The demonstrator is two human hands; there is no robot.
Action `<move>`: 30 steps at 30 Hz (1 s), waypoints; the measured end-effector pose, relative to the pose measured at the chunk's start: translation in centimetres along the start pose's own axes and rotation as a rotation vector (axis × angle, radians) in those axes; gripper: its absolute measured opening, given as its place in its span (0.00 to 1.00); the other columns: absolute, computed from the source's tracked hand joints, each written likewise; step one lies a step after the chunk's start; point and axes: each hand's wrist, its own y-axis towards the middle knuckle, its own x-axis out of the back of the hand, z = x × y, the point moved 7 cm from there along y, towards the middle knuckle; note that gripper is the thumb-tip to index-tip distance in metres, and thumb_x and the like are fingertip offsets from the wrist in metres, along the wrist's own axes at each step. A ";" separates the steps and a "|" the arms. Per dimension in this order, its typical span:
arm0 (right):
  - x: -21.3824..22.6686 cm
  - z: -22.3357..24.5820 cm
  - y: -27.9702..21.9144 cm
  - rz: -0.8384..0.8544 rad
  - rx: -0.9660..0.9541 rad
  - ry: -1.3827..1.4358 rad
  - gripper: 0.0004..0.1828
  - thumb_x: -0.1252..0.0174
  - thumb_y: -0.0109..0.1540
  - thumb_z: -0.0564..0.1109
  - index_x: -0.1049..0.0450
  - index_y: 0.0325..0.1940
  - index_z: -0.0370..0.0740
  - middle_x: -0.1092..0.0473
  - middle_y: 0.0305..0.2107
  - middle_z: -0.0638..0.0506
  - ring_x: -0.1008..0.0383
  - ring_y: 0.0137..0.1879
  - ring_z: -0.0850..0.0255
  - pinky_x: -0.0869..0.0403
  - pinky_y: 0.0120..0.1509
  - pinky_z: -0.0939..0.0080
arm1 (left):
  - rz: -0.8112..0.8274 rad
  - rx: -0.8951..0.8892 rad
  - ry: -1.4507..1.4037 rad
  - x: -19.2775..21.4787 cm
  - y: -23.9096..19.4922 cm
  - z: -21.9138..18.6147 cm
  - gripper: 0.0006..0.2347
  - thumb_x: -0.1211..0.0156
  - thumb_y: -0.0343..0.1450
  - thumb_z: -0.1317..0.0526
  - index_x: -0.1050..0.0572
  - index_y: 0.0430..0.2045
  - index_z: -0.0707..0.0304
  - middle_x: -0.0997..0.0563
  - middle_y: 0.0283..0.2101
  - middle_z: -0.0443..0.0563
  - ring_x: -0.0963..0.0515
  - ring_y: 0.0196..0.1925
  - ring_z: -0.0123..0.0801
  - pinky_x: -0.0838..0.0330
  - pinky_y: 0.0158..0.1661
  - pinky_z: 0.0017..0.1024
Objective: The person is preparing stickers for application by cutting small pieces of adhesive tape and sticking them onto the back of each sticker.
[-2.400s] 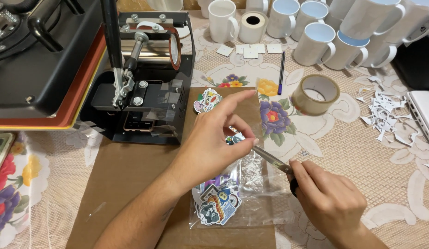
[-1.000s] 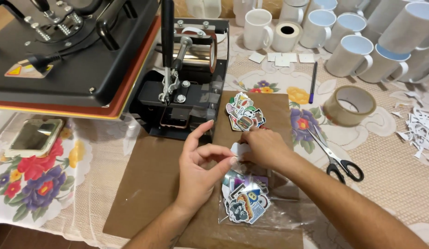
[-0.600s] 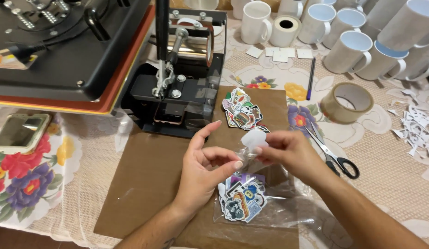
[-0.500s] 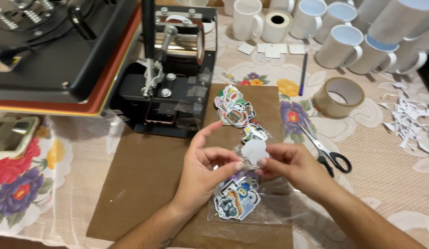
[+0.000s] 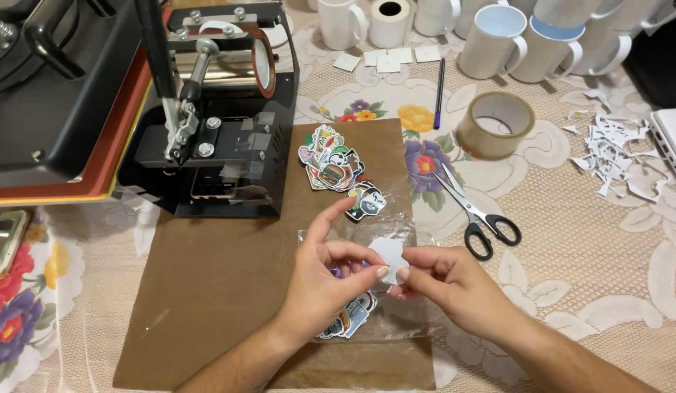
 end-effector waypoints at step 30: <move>0.7 -2.8 0.3 0.104 -0.055 0.115 0.16 0.41 0.61 0.35 0.29 0.54 0.33 0.20 0.26 0.43 0.15 0.38 0.57 0.16 0.43 0.62 | -0.059 -0.110 -0.052 2.0 0.8 0.8 0.34 0.31 0.62 0.68 0.40 0.65 0.65 0.15 0.37 0.55 0.20 0.34 0.26 0.27 0.36 0.20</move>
